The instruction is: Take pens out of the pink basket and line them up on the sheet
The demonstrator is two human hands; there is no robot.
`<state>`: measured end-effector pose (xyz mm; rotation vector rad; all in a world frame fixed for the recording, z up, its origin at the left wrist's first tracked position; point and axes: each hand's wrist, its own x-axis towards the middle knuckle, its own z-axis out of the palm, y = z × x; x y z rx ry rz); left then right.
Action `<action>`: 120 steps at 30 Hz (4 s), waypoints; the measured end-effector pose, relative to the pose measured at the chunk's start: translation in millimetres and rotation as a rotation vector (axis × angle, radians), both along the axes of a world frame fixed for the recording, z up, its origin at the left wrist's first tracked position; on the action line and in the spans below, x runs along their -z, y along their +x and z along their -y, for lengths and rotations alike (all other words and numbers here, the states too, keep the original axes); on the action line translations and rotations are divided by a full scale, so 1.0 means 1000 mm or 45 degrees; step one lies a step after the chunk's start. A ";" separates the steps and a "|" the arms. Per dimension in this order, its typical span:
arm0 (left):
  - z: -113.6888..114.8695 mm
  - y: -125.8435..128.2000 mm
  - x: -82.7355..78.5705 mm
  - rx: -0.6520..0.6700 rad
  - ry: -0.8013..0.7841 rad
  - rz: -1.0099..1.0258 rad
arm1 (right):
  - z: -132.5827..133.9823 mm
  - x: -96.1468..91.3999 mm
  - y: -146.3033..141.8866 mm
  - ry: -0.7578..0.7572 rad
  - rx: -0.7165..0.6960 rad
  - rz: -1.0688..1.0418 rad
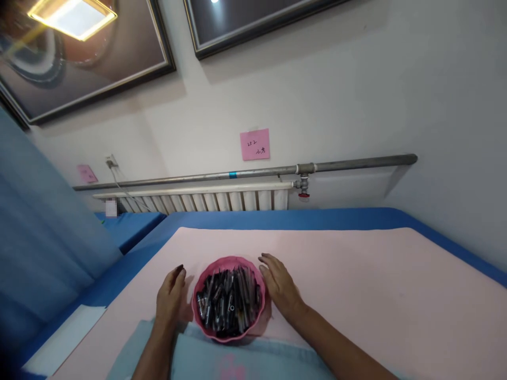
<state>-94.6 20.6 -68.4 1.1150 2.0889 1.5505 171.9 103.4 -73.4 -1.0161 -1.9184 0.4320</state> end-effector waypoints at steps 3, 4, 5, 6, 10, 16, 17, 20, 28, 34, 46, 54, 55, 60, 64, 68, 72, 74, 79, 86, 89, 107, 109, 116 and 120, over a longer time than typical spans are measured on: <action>0.014 0.006 0.008 0.044 -0.001 0.055 | -0.010 0.004 0.004 -0.048 0.011 -0.040; 0.018 0.008 0.011 0.073 -0.019 0.046 | -0.010 0.003 0.005 -0.058 0.002 -0.044; 0.021 0.011 0.012 0.098 -0.039 0.023 | -0.009 0.002 0.005 -0.068 -0.015 -0.046; 0.024 0.013 0.014 0.124 -0.059 -0.009 | -0.007 0.001 0.005 -0.076 -0.039 -0.043; 0.035 0.022 0.014 0.218 -0.097 -0.126 | 0.005 -0.003 0.004 -0.093 -0.157 -0.011; 0.045 0.028 0.006 0.260 -0.108 -0.224 | 0.014 -0.006 0.004 -0.098 -0.192 0.008; 0.046 0.028 0.005 0.253 -0.105 -0.230 | 0.015 -0.007 0.004 -0.099 -0.195 0.013; 0.046 0.029 0.006 0.237 -0.115 -0.219 | 0.014 -0.008 0.007 -0.106 -0.203 0.037; 0.049 0.030 0.004 0.273 -0.108 -0.152 | 0.013 -0.008 0.050 -0.133 -0.034 0.113; 0.049 0.030 0.004 0.248 -0.096 -0.120 | 0.026 -0.003 0.058 -0.139 -0.087 0.207; 0.046 0.026 0.012 0.260 -0.062 -0.081 | 0.033 -0.002 0.055 -0.143 -0.163 0.328; 0.047 0.029 0.009 0.267 -0.045 -0.079 | 0.036 -0.004 0.056 -0.165 -0.182 0.357; 0.047 0.028 0.010 0.275 -0.033 -0.060 | 0.035 -0.005 0.055 -0.169 -0.183 0.352; 0.045 0.025 0.016 0.315 -0.052 0.001 | 0.037 -0.007 0.050 -0.205 -0.166 0.303; 0.044 0.024 0.017 0.321 -0.077 -0.020 | 0.045 -0.011 0.040 -0.291 -0.143 0.179; 0.044 0.024 0.017 0.348 -0.092 0.026 | 0.051 -0.016 0.032 -0.199 -0.304 0.127; 0.044 0.024 0.016 0.340 -0.066 0.029 | 0.051 -0.015 0.031 -0.200 -0.405 0.156; 0.042 0.024 0.016 0.343 -0.056 0.060 | 0.050 -0.014 0.032 -0.229 -0.396 0.156; 0.037 0.022 0.019 0.341 -0.058 0.208 | 0.044 -0.010 0.031 -0.320 -0.251 0.139; 0.042 0.025 0.013 0.194 -0.039 0.083 | 0.038 -0.006 0.028 -0.333 -0.200 0.155; 0.050 0.022 0.013 0.049 0.022 -0.087 | 0.040 -0.008 0.028 -0.302 -0.218 0.157; 0.110 -0.034 0.033 -0.087 -0.207 -0.835 | 0.044 -0.004 0.062 -0.140 -0.021 0.188; 0.110 -0.032 0.031 -0.089 -0.228 -0.832 | 0.048 -0.005 0.073 -0.085 0.040 0.206; 0.109 -0.029 0.023 -0.068 -0.299 -0.792 | 0.073 0.001 0.105 0.057 0.051 0.323; 0.108 -0.029 0.020 -0.051 -0.338 -0.802 | 0.085 0.013 0.117 0.163 0.036 0.448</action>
